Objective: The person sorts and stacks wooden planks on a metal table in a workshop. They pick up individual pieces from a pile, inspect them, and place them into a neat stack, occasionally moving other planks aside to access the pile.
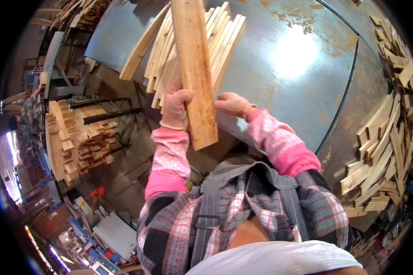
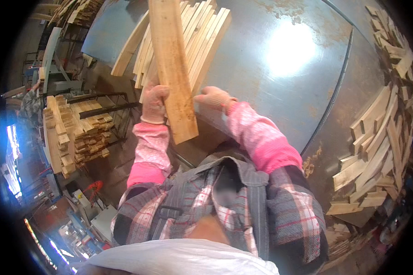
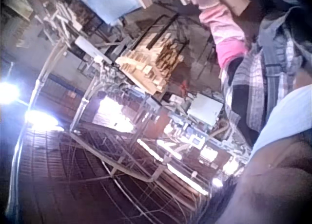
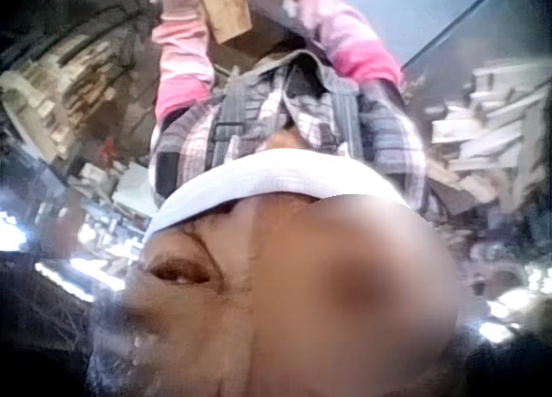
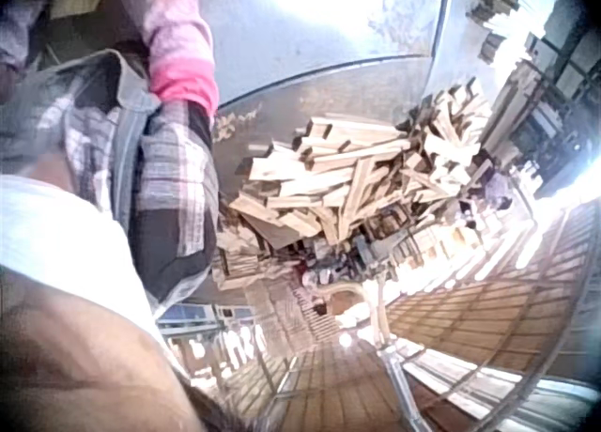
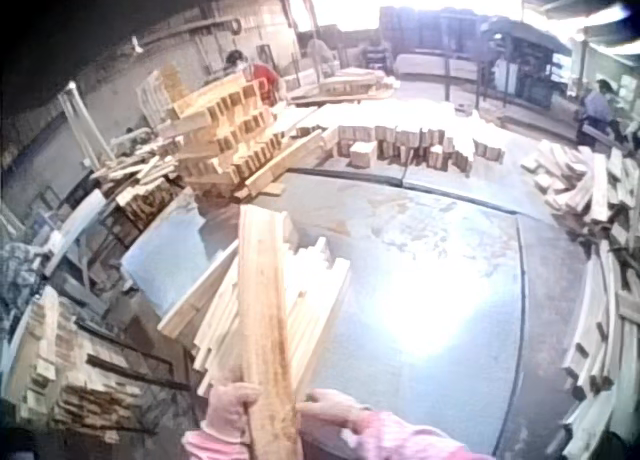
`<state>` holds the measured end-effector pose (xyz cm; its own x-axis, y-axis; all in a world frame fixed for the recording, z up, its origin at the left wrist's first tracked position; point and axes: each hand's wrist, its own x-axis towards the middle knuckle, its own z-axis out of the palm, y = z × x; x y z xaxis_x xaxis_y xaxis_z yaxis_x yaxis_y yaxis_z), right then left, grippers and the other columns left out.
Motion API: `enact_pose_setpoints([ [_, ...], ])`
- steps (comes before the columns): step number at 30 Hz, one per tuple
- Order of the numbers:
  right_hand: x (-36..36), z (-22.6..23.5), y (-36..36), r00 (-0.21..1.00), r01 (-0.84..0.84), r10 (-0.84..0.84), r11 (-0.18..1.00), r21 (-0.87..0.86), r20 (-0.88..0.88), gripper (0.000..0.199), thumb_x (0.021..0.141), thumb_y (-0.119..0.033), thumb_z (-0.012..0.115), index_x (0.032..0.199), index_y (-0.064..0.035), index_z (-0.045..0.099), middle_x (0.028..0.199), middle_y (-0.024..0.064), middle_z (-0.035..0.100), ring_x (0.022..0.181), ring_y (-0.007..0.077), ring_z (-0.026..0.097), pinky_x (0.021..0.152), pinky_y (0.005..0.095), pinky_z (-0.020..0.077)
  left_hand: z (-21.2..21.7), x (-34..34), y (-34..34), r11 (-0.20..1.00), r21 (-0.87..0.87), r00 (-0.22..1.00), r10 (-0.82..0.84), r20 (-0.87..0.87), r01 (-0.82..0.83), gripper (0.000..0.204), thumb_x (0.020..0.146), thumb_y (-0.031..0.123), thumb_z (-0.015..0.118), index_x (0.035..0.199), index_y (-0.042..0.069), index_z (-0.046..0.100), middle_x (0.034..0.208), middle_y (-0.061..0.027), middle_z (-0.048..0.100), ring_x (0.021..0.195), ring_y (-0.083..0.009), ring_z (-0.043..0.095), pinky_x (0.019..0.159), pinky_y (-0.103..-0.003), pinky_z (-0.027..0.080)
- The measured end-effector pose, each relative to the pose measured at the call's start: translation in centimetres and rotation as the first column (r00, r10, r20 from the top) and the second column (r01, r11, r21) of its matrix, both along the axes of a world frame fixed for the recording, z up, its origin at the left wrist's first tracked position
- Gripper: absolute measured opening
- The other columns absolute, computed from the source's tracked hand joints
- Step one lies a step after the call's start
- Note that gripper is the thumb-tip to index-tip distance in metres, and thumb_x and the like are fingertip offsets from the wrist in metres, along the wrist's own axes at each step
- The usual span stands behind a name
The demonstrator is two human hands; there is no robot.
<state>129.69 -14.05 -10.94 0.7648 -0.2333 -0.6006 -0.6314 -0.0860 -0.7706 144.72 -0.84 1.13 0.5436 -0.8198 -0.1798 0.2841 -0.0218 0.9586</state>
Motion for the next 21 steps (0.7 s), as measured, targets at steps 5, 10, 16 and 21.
enact_pose_setpoints([
  [5, -7.5, 3.7, -0.5, 0.676, 0.656, -0.731, 0.656, 0.374, 0.096, 0.054, 0.091, -0.033, 0.073, 0.125, 0.0071, 0.061, 0.092, 0.0127, 0.073, 0.076, 0.0180, 0.068, 0.069, 0.0322, 0.0557, -6.1, 0.8, -3.2, 0.980, -0.041, 0.737, -0.117, 0.666, 0.193, 0.019, 0.085, 0.007, 0.064, 0.102, 0.001, 0.069, 0.079, -0.0031, 0.064, 0.070, -0.0126, 0.061, 0.063, -0.024, 0.049],
  [10, -14.1, 7.5, 4.5, 0.791, 0.612, -0.478, 0.618, -0.494, 0.382, 0.098, 0.070, -0.030, 0.086, 0.149, 0.0038, 0.037, 0.125, 0.0278, 0.064, 0.116, 0.0340, 0.067, 0.097, 0.0422, 0.0557, -6.0, -11.8, -10.8, 0.919, -0.095, 0.782, -0.267, 0.563, 0.383, 0.015, 0.091, 0.009, 0.064, 0.104, 0.001, 0.065, 0.103, -0.0136, 0.064, 0.084, -0.0246, 0.067, 0.078, -0.035, 0.056],
  [16, -34.7, 12.8, 6.4, 0.188, 0.958, -0.927, 0.100, -0.269, 0.323, 0.096, 0.070, -0.019, 0.081, 0.152, 0.0000, 0.036, 0.139, 0.0256, 0.056, 0.130, 0.0383, 0.054, 0.110, 0.0403, 0.0455, -0.5, -35.5, -16.4, 0.595, -0.313, 0.609, -0.791, -0.060, 0.740, 0.058, 0.103, 0.013, 0.056, 0.154, -0.004, 0.038, 0.148, -0.0202, 0.051, 0.130, -0.0276, 0.055, 0.109, -0.040, 0.047],
  [21, -52.7, 13.6, 11.8, -0.334, 0.810, -0.764, -0.532, -0.247, 0.551, 0.085, 0.071, -0.011, 0.083, 0.147, -0.0049, 0.048, 0.133, 0.0129, 0.063, 0.119, 0.0230, 0.059, 0.105, 0.0337, 0.0476, -2.5, -46.2, -21.7, 0.547, -0.009, 0.543, -0.830, 0.127, 0.837, 0.060, 0.101, 0.012, 0.062, 0.153, -0.006, 0.039, 0.147, -0.0191, 0.052, 0.129, -0.0234, 0.054, 0.109, -0.034, 0.044],
])
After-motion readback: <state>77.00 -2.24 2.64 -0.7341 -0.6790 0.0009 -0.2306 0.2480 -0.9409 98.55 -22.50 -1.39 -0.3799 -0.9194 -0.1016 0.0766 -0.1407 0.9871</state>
